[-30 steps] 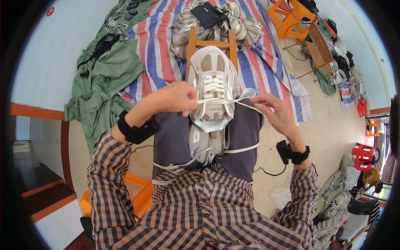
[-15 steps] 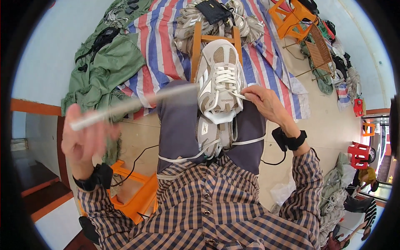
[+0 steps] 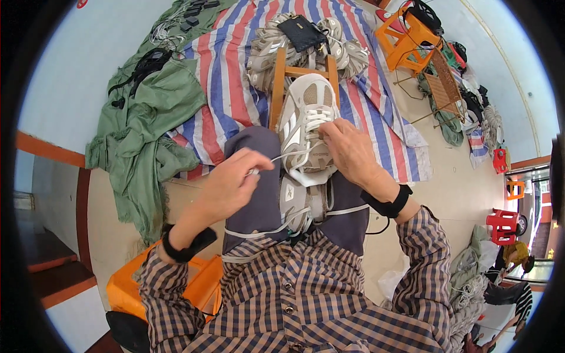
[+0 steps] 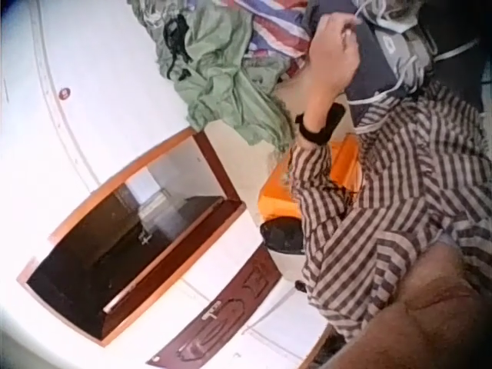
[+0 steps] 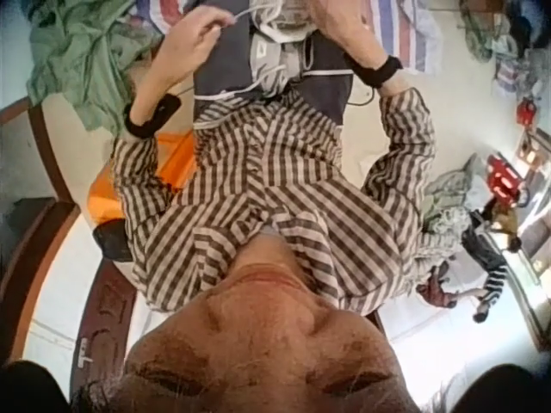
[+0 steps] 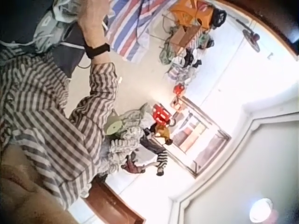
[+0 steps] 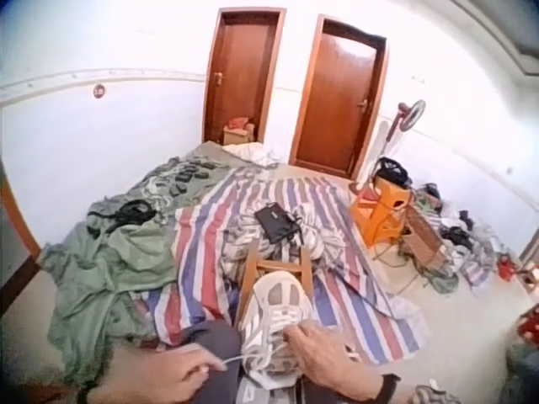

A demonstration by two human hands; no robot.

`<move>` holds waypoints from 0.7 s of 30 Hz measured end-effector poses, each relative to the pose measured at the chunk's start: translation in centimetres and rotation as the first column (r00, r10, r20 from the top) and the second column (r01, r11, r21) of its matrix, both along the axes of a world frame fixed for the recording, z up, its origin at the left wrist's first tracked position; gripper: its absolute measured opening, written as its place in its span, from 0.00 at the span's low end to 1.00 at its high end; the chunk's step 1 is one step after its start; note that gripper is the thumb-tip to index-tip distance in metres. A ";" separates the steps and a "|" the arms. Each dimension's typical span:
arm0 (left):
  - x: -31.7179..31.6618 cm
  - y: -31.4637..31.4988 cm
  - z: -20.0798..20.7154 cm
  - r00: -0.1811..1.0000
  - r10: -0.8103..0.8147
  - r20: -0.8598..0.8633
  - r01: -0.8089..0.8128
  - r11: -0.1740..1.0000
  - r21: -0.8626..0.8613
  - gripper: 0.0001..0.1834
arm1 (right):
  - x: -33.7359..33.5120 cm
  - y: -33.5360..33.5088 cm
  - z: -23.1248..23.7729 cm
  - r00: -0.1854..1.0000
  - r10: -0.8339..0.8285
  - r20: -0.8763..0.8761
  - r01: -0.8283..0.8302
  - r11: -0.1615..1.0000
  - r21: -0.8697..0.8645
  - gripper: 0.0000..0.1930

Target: The recorder is lacing a pair of white and grey sneakers while sitting on the floor of a warehouse or manufacturing area.

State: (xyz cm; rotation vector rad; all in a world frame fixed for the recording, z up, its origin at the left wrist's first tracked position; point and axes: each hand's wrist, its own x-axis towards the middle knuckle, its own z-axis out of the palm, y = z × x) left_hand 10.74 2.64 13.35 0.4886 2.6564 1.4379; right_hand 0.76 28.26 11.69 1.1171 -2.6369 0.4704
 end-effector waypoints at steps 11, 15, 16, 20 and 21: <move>-7.0 9.2 -1.3 0.942 -0.053 -0.333 -0.146 0.825 -0.545 0.19 | -0.9 -0.4 -0.5 0.975 -0.025 0.222 -0.007 0.990 0.142 0.13; -8.0 8.5 -0.6 0.959 -0.141 -0.245 -0.025 0.820 -0.571 0.26 | -2.0 -0.3 0.3 0.968 0.067 0.240 -0.082 0.995 0.052 0.18; -8.4 8.6 -0.1 0.973 -0.133 -0.189 0.010 0.840 -0.543 0.24 | -1.8 -0.6 0.1 0.972 0.030 0.233 -0.045 0.997 0.061 0.18; -10.2 8.8 3.3 0.962 -0.203 0.185 0.268 0.839 -0.474 0.26 | -2.5 0.1 0.9 0.947 0.038 0.318 -0.068 0.994 0.084 0.19; -10.8 9.1 3.2 0.932 -0.229 0.281 0.326 0.868 -0.375 0.27 | -2.8 0.7 1.1 0.914 0.082 0.398 -0.123 0.989 0.079 0.20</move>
